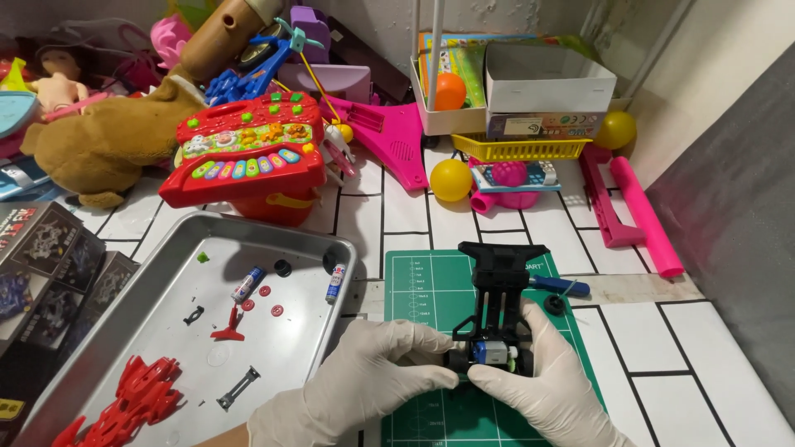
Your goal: Assembling the chassis frame of a toy car by installing gears, a motor, and various plastic components.
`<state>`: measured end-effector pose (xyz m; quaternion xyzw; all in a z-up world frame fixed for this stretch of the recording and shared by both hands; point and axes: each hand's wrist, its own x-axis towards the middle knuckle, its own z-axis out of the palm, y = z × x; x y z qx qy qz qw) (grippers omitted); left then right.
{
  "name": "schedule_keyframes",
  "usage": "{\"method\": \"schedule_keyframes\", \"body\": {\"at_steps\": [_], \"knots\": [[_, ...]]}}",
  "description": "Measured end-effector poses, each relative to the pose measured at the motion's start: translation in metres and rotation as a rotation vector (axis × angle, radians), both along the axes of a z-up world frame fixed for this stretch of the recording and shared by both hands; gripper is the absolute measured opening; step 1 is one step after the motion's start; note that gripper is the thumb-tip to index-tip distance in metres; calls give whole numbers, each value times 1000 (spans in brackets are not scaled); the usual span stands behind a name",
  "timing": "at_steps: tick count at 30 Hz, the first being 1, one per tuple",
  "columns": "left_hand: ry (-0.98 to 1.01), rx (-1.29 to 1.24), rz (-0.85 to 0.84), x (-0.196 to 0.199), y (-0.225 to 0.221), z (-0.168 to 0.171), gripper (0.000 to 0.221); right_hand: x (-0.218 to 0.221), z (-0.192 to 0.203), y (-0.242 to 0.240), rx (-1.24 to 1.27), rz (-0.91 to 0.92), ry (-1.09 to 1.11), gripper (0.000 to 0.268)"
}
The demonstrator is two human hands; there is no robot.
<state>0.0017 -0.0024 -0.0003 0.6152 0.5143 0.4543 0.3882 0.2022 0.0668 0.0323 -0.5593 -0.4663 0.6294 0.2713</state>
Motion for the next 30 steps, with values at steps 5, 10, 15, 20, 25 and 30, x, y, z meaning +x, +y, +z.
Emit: {"method": "schedule_keyframes", "body": {"at_steps": [5,10,15,20,25,30], "knots": [[-123,-118,-4,-1,4,-2,44,5,-15,6,68,-1,118,83],[-124,3,-43,-1,0,3,41,1,-5,4,35,-6,24,89],[48,190,-27,-2,-4,5,37,0,-5,3,41,7,-5,91],[-67,93,-25,0,-7,6,37,-4,6,-2,-10,-25,-89,94],[5,133,-11,0,-6,9,34,-1,0,0,4,-23,-62,93],[125,146,-4,-3,-5,-1,36,-2,0,0,48,9,-72,89]]}}
